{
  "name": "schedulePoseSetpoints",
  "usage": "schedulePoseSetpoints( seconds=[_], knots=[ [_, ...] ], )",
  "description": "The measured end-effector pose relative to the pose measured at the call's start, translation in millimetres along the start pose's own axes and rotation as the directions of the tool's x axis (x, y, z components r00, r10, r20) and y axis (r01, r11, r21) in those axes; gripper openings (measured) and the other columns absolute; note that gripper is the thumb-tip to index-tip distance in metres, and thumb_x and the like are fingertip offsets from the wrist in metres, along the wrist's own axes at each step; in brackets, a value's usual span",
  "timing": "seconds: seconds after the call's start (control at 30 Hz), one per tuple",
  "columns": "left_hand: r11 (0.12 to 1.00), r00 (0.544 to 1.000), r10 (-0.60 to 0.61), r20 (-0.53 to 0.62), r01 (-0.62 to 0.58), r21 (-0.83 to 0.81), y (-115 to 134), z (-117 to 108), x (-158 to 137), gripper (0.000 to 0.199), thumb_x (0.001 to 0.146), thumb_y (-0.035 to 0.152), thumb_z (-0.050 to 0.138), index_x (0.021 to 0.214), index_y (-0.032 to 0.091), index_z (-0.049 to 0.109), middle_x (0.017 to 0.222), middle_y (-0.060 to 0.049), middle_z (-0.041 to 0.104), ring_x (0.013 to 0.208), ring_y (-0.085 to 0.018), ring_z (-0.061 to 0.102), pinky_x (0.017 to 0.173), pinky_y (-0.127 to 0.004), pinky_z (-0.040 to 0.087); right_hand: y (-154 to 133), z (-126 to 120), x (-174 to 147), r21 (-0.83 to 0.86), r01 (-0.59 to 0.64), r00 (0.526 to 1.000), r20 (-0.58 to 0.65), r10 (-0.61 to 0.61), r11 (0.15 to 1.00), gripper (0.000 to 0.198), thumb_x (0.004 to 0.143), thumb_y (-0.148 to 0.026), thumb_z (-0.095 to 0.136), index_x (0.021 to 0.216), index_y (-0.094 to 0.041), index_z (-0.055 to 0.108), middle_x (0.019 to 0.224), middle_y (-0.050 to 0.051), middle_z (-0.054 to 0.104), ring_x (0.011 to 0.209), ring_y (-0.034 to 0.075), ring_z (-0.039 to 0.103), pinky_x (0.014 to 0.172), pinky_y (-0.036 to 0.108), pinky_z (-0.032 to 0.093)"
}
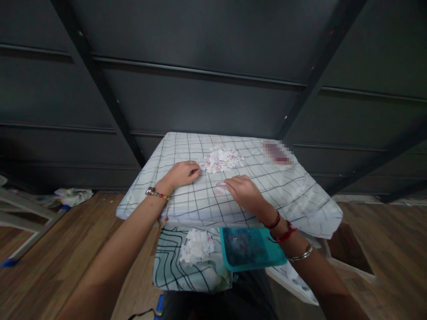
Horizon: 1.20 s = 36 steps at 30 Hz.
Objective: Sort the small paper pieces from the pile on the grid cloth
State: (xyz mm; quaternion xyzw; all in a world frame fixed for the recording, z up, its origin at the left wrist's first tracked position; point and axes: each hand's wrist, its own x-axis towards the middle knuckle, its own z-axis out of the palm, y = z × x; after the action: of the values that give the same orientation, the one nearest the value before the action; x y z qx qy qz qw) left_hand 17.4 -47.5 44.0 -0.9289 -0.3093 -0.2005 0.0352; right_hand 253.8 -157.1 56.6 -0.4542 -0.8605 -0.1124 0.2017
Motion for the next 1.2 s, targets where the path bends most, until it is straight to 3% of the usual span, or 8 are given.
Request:
schedulePoseSetpoints(
  seconds=[0.13,0.33,0.63,0.87,1.03,1.2],
  knots=[
    [0.999,0.999,-0.038,-0.013,0.038,0.0,-1,-2,-1,0.027,0.085,0.025,0.036,0.077,0.015,0.06,0.077,-0.005,0.06,0.071,-0.015,0.055,0.068,-0.026,0.042,-13,1,3,-0.016,0.042,0.999,-0.001,-0.042,0.999,0.019,0.085,-0.012,0.042,0.086,-0.015,0.061,0.076,0.007,0.063,0.073,0.018,0.054,0.073,0.031,0.033],
    [0.997,0.998,-0.059,-0.03,0.057,-0.05,-4,1,-1,0.027,0.084,0.025,0.036,0.076,0.015,0.06,0.077,-0.005,0.06,0.071,-0.016,0.054,0.068,-0.027,0.041,-17,2,1,-0.06,-0.045,0.999,-0.024,0.044,0.997,0.02,0.086,-0.013,0.041,0.083,-0.015,0.061,0.071,0.007,0.062,0.071,0.019,0.053,0.072,0.032,0.031],
    [0.998,0.998,-0.054,-0.032,0.053,-0.043,-6,2,-1,0.028,0.085,0.026,0.036,0.075,0.015,0.059,0.075,-0.005,0.06,0.07,-0.015,0.053,0.068,-0.027,0.041,-45,-2,-3,0.017,0.029,0.998,0.059,-0.03,0.999,0.02,0.087,-0.015,0.039,0.087,-0.016,0.058,0.073,0.004,0.061,0.072,0.018,0.051,0.074,0.032,0.031],
    [0.997,0.998,-0.055,-0.031,0.053,-0.052,-7,3,0,0.027,0.084,0.025,0.037,0.075,0.014,0.06,0.075,-0.005,0.06,0.071,-0.015,0.053,0.069,-0.027,0.041,-34,2,-2,0.035,0.016,1.0,0.02,-0.017,0.999,0.02,0.087,-0.015,0.04,0.091,-0.016,0.059,0.08,0.006,0.063,0.076,0.018,0.051,0.077,0.033,0.03],
    [0.998,0.998,-0.055,-0.029,0.054,-0.046,-5,3,0,0.027,0.083,0.024,0.037,0.074,0.015,0.06,0.075,-0.004,0.06,0.07,-0.015,0.054,0.069,-0.027,0.041,-26,4,5,0.175,0.159,0.985,0.033,-0.167,0.972,0.024,0.086,-0.009,0.038,0.092,-0.019,0.059,0.083,0.003,0.063,0.081,0.016,0.051,0.079,0.031,0.03],
    [0.999,0.999,-0.046,-0.028,0.045,-0.026,-6,3,1,0.027,0.084,0.025,0.037,0.075,0.015,0.06,0.074,-0.004,0.06,0.068,-0.015,0.053,0.067,-0.026,0.041,3,-4,2,0.273,0.239,0.962,0.066,-0.266,0.932,0.025,0.087,-0.01,0.036,0.083,-0.019,0.059,0.079,0.001,0.061,0.081,0.014,0.051,0.077,0.029,0.032]
  ],
)
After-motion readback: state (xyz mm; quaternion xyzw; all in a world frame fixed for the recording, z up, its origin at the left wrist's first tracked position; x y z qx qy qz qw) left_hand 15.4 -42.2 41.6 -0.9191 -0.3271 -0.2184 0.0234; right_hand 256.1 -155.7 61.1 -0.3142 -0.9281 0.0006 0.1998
